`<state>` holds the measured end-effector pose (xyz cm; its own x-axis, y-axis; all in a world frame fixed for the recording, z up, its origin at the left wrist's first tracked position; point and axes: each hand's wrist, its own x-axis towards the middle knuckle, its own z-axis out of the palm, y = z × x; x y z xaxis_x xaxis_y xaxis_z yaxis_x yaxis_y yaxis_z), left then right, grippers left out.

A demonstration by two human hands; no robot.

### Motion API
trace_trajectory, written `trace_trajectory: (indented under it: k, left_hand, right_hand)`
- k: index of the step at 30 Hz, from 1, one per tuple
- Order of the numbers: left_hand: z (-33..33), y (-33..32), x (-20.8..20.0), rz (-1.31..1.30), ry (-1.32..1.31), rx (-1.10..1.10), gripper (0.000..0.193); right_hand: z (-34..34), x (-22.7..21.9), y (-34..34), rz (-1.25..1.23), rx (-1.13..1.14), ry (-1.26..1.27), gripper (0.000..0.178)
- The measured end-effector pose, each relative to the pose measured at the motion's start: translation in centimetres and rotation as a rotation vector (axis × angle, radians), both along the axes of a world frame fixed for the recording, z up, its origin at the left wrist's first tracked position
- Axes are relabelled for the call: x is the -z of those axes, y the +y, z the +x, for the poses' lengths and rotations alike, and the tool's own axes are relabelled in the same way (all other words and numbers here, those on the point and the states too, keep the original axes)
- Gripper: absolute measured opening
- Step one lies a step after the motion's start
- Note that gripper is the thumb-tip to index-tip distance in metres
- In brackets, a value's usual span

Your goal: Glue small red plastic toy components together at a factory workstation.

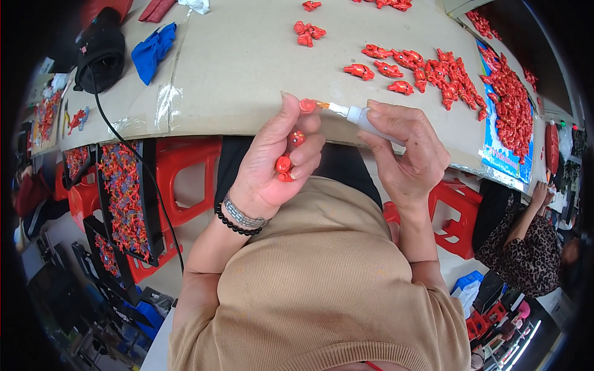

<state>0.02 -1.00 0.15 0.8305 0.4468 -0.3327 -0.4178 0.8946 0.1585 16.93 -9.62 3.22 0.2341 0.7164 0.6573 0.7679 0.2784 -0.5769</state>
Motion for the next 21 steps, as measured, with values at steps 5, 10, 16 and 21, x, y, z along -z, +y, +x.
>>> trace_trajectory:
  k: [5, 10, 16, 21]
  left_hand:
    - [-0.1, 0.0, -0.1, -0.001, 0.002, -0.004, 0.036]
    - [0.0, -0.1, 0.0, 0.017, 0.018, -0.038, 0.032]
    - [0.0, -0.1, 0.0, 0.029, -0.008, -0.045, 0.027]
    - [0.0, -0.2, -0.1, 0.024, 0.003, -0.054, 0.026]
  right_hand:
    - [0.1, 0.0, -0.2, -0.002, 0.0, 0.029, 0.027]
    - [0.2, -0.8, -1.0, -0.088, 0.004, -0.01, 0.027]
    - [0.3, -0.7, -1.0, -0.095, 0.006, -0.001, 0.026]
    - [0.4, -0.1, -0.5, -0.053, 0.01, 0.002, 0.025]
